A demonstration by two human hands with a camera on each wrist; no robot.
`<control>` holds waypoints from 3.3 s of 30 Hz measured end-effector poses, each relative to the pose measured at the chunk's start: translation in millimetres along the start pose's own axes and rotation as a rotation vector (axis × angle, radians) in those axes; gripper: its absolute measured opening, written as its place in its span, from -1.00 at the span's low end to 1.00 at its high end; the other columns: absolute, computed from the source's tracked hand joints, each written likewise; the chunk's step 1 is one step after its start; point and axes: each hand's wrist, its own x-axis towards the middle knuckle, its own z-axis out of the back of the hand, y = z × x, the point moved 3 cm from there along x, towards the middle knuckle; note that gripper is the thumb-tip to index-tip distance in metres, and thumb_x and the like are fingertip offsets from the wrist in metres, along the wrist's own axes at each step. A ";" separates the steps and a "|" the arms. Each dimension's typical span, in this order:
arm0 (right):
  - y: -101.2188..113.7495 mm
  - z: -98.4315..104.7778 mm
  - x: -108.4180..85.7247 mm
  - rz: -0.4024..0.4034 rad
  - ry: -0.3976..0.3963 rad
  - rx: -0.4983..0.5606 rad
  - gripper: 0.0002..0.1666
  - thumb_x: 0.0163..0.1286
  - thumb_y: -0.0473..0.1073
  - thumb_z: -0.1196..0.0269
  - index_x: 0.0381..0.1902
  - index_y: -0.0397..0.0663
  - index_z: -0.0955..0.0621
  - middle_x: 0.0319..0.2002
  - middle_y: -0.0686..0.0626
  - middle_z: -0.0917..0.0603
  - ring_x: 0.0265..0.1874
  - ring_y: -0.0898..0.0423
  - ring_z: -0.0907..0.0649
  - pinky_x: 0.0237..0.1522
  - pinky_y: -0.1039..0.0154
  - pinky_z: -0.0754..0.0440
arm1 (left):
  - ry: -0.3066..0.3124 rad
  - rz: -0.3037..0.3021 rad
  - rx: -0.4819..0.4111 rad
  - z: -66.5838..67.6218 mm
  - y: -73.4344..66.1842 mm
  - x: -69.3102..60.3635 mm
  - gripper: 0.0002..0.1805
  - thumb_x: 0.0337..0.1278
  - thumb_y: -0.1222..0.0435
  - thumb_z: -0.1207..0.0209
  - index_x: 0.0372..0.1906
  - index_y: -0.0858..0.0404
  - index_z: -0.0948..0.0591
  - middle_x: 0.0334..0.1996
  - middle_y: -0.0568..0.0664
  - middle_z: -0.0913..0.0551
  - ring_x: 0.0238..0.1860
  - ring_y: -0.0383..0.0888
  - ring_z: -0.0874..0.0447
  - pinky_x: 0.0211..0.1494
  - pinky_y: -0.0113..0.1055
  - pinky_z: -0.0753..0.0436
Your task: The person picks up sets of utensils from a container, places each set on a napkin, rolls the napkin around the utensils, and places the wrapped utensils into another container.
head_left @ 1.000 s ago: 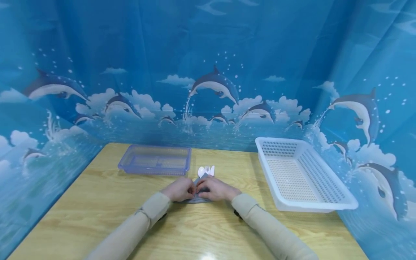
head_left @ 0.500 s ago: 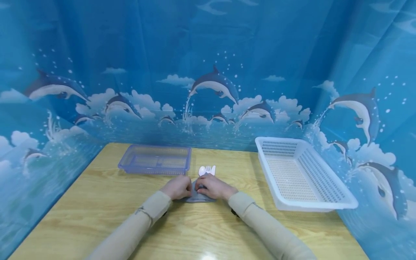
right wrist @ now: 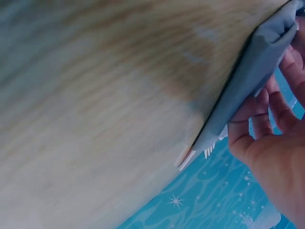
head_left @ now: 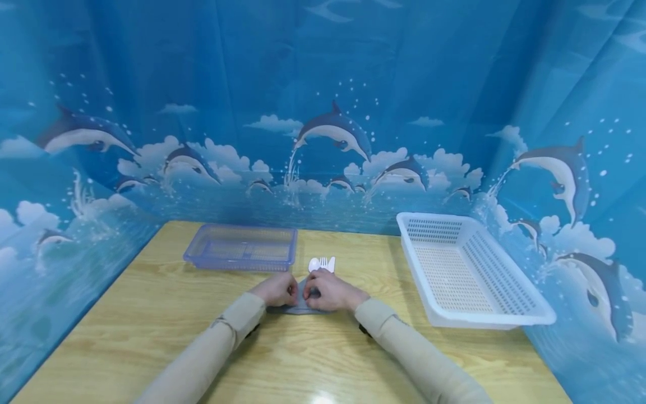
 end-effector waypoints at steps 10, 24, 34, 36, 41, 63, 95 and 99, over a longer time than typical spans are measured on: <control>8.9 -7.6 3.6 -0.095 -0.041 -0.101 -0.89 0.14 0.00 -0.27 -0.46 0.26 -0.52 -0.12 0.08 -0.51 -0.15 0.10 -0.38 -0.17 0.26 -0.37 | 0.013 0.010 -0.059 1.6 0.6 -3.6 -0.81 0.01 0.42 -0.35 -0.60 0.24 -0.60 -0.66 -0.15 -0.51 -0.57 -0.24 -0.40 -0.47 -0.47 -0.38; 19.9 -9.0 5.5 -0.214 -0.006 -0.067 -0.86 0.10 -0.01 -0.31 -0.51 0.25 -0.52 -0.01 0.02 -0.49 -0.02 0.00 -0.40 0.01 -0.02 -0.43 | 0.060 -0.014 -0.098 3.4 0.2 -8.9 -0.85 0.07 0.42 -0.29 -0.55 0.30 -0.60 -0.64 -0.15 -0.51 -0.57 -0.26 -0.38 -0.48 -0.50 -0.35; 17.4 -9.7 6.3 -0.272 0.054 -0.057 -0.80 0.14 0.06 -0.32 -0.53 0.29 -0.49 0.08 0.04 -0.45 0.10 -0.05 -0.36 0.13 -0.05 -0.39 | 0.057 0.026 -0.105 1.8 1.4 -6.9 -0.79 0.07 0.44 -0.28 -0.61 0.28 -0.57 -0.68 -0.15 -0.48 -0.60 -0.25 -0.37 -0.49 -0.48 -0.35; 17.5 -9.5 5.9 -0.286 0.062 -0.049 -0.79 0.15 0.06 -0.31 -0.53 0.29 -0.48 0.08 0.05 -0.44 0.11 -0.06 -0.35 0.16 -0.08 -0.36 | 0.057 0.019 -0.105 0.7 1.9 -6.1 -0.79 0.07 0.44 -0.28 -0.61 0.28 -0.57 -0.68 -0.16 -0.48 -0.60 -0.25 -0.36 -0.49 -0.48 -0.35; 18.7 -7.4 3.9 -0.292 0.074 0.001 -0.82 0.17 0.03 -0.29 -0.52 0.26 -0.49 0.11 0.04 -0.44 0.11 -0.07 -0.34 0.18 -0.11 -0.32 | 0.063 0.027 -0.096 -1.5 4.1 -4.4 -0.80 0.10 0.42 -0.28 -0.59 0.27 -0.58 -0.66 -0.16 -0.48 -0.58 -0.25 -0.38 -0.47 -0.48 -0.36; 14.4 0.8 2.4 -0.139 0.116 0.093 -0.90 0.34 -0.08 -0.28 -0.40 0.16 -0.61 0.25 -0.09 -0.52 0.38 -0.05 -0.35 0.41 -0.10 -0.21 | -0.021 0.060 -0.044 4.7 1.4 -13.4 -0.78 0.11 0.32 -0.32 -0.53 0.27 -0.53 -0.60 -0.11 -0.47 -0.55 -0.22 -0.38 -0.47 -0.43 -0.34; 8.3 6.5 0.5 -0.026 0.030 0.069 -0.87 0.34 -0.15 -0.31 -0.20 0.03 -0.76 -0.13 0.00 -0.60 -0.01 0.08 -0.46 0.06 0.19 -0.42 | -0.110 0.344 -0.311 1.1 1.1 -2.6 -0.62 -0.07 0.30 -0.38 -0.12 0.39 -0.59 -0.16 0.13 -0.62 -0.19 -0.03 -0.56 -0.20 -0.28 -0.57; 7.0 5.9 -0.7 -0.057 0.007 0.120 -0.88 0.29 -0.18 -0.35 -0.21 -0.04 -0.74 -0.12 -0.04 -0.57 -0.06 0.08 -0.48 0.05 0.21 -0.45 | -0.098 0.341 -0.378 0.2 0.9 0.1 -0.83 -0.08 0.30 -0.37 -0.40 0.33 -0.66 -0.39 0.00 -0.61 -0.37 -0.13 -0.50 -0.39 -0.43 -0.45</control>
